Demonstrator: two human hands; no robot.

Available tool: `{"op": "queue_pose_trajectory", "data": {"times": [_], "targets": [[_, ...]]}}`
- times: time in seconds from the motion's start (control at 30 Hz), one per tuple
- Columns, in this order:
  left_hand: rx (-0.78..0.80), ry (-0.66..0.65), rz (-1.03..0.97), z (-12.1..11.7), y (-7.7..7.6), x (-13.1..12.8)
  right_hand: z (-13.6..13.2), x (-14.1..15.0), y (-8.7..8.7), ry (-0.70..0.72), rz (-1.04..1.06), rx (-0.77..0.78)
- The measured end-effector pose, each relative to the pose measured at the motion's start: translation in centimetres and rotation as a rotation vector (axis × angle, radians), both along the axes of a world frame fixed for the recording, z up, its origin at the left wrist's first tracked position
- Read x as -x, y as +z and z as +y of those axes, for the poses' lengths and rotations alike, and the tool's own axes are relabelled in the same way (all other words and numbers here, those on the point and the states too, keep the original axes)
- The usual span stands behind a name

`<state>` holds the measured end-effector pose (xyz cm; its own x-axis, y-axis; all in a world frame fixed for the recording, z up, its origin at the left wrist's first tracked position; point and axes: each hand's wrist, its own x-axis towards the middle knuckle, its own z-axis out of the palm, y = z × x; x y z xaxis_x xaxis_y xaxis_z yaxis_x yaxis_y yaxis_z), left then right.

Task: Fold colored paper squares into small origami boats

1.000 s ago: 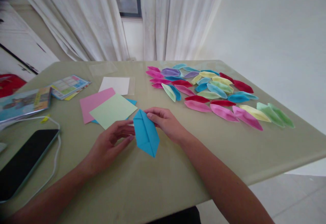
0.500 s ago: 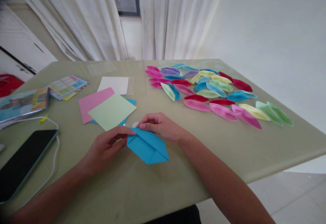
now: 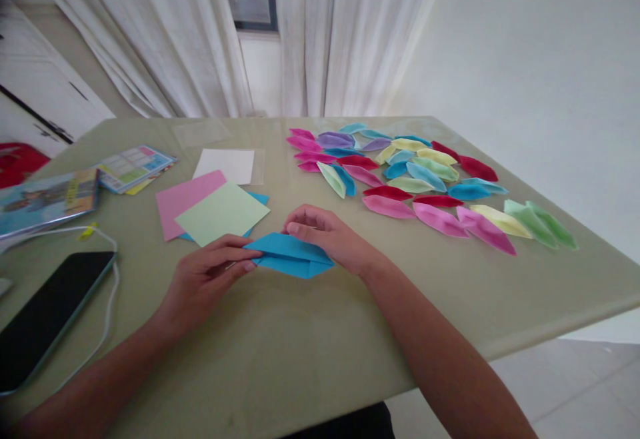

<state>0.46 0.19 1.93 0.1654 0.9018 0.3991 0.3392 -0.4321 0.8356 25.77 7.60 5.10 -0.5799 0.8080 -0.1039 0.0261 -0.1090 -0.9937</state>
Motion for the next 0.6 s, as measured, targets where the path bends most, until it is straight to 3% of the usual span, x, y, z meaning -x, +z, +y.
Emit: {"op": "queue_pose_trajectory", "data": {"times": [0.2, 0.6], "targets": [[-0.043, 0.179, 0.006, 0.25, 0.04, 0.24, 0.46, -0.72, 0.00, -0.054, 0.058, -0.143], [0.007, 0.229, -0.033, 0.10, 0.03, 0.10, 0.34, -0.23, -0.55, -0.121, -0.092, -0.354]]}}
